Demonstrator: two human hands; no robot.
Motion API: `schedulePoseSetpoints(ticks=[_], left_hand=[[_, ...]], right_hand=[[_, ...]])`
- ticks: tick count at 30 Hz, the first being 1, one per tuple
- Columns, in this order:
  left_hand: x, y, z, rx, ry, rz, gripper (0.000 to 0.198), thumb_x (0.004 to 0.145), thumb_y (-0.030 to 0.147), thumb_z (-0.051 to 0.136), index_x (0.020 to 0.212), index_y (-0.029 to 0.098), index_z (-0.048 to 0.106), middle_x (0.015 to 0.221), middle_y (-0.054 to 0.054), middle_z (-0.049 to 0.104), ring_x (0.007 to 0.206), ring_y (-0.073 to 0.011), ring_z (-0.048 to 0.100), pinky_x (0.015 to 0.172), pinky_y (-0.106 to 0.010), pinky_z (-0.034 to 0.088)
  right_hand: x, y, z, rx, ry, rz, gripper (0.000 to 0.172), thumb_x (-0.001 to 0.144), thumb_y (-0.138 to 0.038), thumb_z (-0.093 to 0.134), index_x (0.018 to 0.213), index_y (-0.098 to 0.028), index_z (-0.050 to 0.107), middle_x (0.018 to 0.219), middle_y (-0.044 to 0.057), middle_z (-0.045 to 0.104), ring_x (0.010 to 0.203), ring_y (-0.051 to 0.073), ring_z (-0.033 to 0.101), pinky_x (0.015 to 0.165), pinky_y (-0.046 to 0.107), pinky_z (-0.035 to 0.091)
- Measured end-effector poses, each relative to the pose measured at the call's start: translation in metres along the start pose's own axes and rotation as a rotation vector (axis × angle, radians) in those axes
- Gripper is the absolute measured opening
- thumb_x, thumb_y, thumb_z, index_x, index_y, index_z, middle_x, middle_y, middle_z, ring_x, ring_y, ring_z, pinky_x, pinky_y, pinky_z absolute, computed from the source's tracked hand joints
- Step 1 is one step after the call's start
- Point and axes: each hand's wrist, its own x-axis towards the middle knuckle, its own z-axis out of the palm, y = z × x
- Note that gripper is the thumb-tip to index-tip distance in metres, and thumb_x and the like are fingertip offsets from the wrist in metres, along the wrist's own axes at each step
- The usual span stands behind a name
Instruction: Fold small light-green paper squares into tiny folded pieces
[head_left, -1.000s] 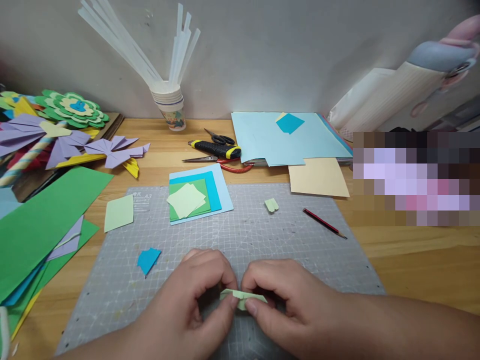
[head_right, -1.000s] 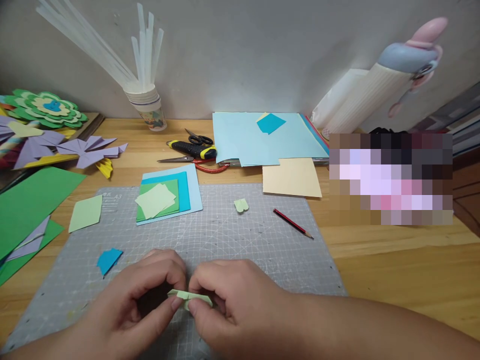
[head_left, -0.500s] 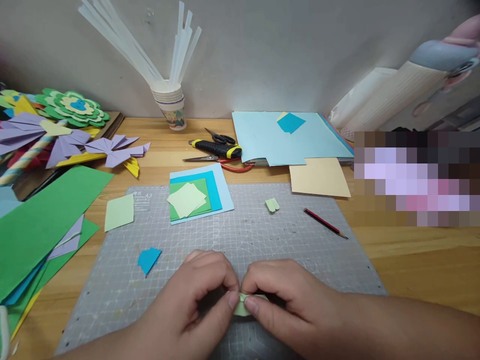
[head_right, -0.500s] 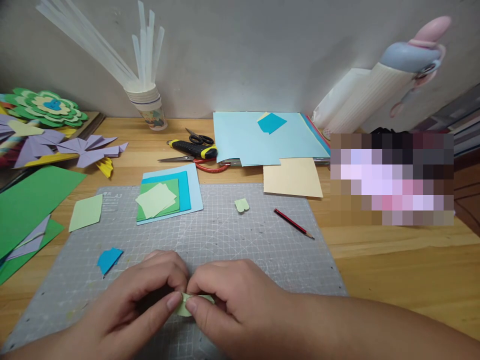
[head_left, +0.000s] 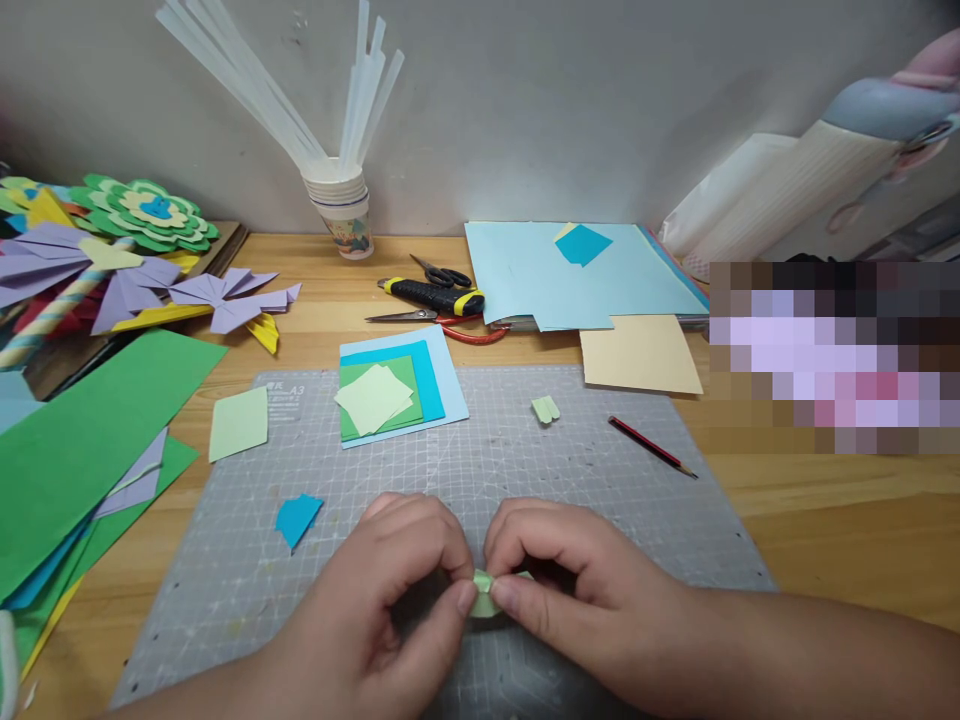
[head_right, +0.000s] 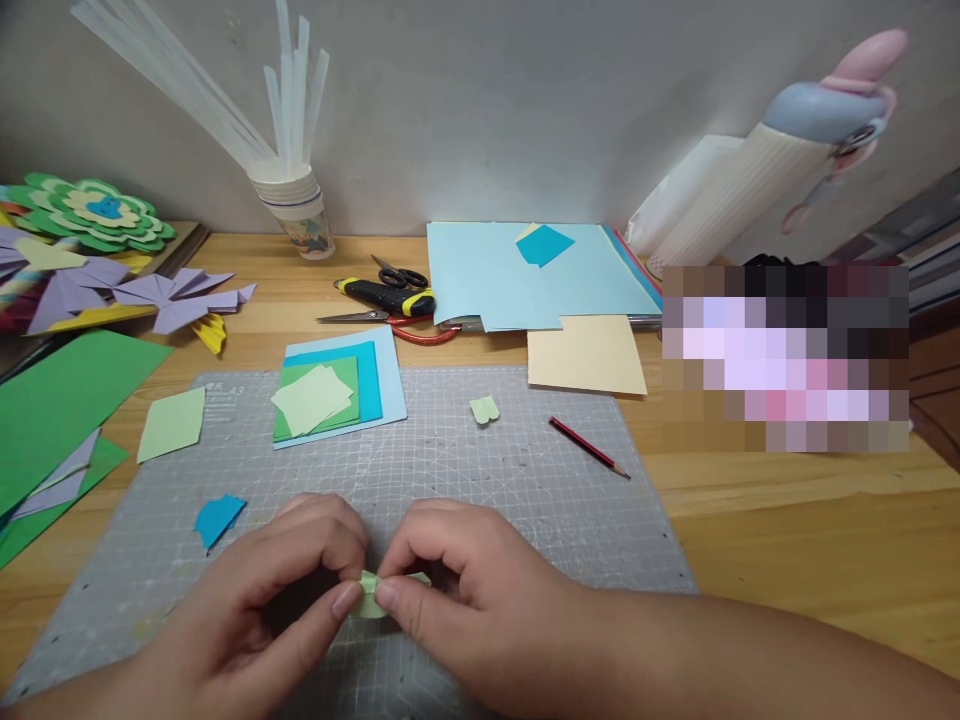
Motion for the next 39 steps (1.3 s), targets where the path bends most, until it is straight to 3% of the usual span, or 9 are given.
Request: schedulePoseSetpoints(ticks=[4, 7, 12, 21, 33, 39], left_hand=[[-0.0014, -0.0004, 0.0009, 0.025, -0.007, 0.000, 0.014, 0.082, 0.012, 0.044, 0.071, 0.020, 0.045, 0.069, 0.002, 0.054, 0.069, -0.0126, 0.051, 0.068, -0.028, 0.039], [-0.0024, -0.0015, 0.0013, 0.030, -0.001, -0.022, 0.014, 0.083, 0.013, 0.045, 0.070, 0.020, 0.045, 0.069, 0.002, 0.054, 0.069, -0.0126, 0.051, 0.067, -0.028, 0.039], [-0.0026, -0.0029, 0.0011, 0.021, -0.013, -0.031, 0.015, 0.083, 0.013, 0.044, 0.070, 0.019, 0.045, 0.068, 0.002, 0.053, 0.068, -0.0125, 0.051, 0.066, -0.028, 0.039], [-0.0020, 0.0021, 0.0006, 0.009, 0.013, 0.000, 0.015, 0.082, 0.013, 0.044, 0.069, 0.020, 0.047, 0.068, 0.001, 0.057, 0.067, -0.0129, 0.053, 0.068, -0.028, 0.042], [0.0002, -0.0002, 0.0026, -0.067, 0.033, -0.078, 0.014, 0.082, 0.017, 0.049, 0.068, 0.019, 0.051, 0.067, 0.001, 0.058, 0.066, -0.0133, 0.055, 0.061, -0.026, 0.042], [0.0003, -0.0007, 0.0037, -0.050, 0.060, -0.015, 0.015, 0.081, 0.015, 0.048, 0.067, 0.020, 0.049, 0.066, 0.001, 0.059, 0.064, -0.0127, 0.055, 0.062, -0.027, 0.042]], right_hand=[[0.0024, -0.0012, 0.0006, 0.067, 0.003, 0.034, 0.015, 0.081, -0.020, 0.053, 0.066, -0.016, 0.054, 0.064, -0.001, 0.051, 0.061, 0.011, 0.044, 0.057, 0.023, 0.036], [0.0042, -0.0019, -0.0004, 0.140, -0.014, 0.018, 0.016, 0.081, -0.022, 0.053, 0.066, -0.016, 0.054, 0.065, -0.001, 0.050, 0.063, 0.011, 0.046, 0.059, 0.024, 0.037], [0.0043, -0.0005, -0.0005, 0.225, -0.001, 0.109, 0.015, 0.080, -0.027, 0.057, 0.070, -0.016, 0.057, 0.069, 0.000, 0.053, 0.065, 0.012, 0.047, 0.062, 0.025, 0.039], [0.0022, 0.0000, 0.0011, 0.254, 0.019, 0.145, 0.015, 0.080, -0.026, 0.057, 0.068, -0.016, 0.055, 0.067, -0.001, 0.052, 0.066, 0.012, 0.048, 0.063, 0.025, 0.040], [0.0011, -0.0031, 0.0022, 0.297, 0.013, 0.156, 0.015, 0.078, -0.029, 0.057, 0.071, -0.016, 0.053, 0.069, 0.000, 0.052, 0.067, 0.013, 0.047, 0.064, 0.027, 0.040], [0.0021, -0.0002, 0.0035, 0.299, 0.021, 0.157, 0.017, 0.079, -0.029, 0.057, 0.069, -0.016, 0.053, 0.068, 0.000, 0.052, 0.067, 0.012, 0.048, 0.064, 0.026, 0.041]])
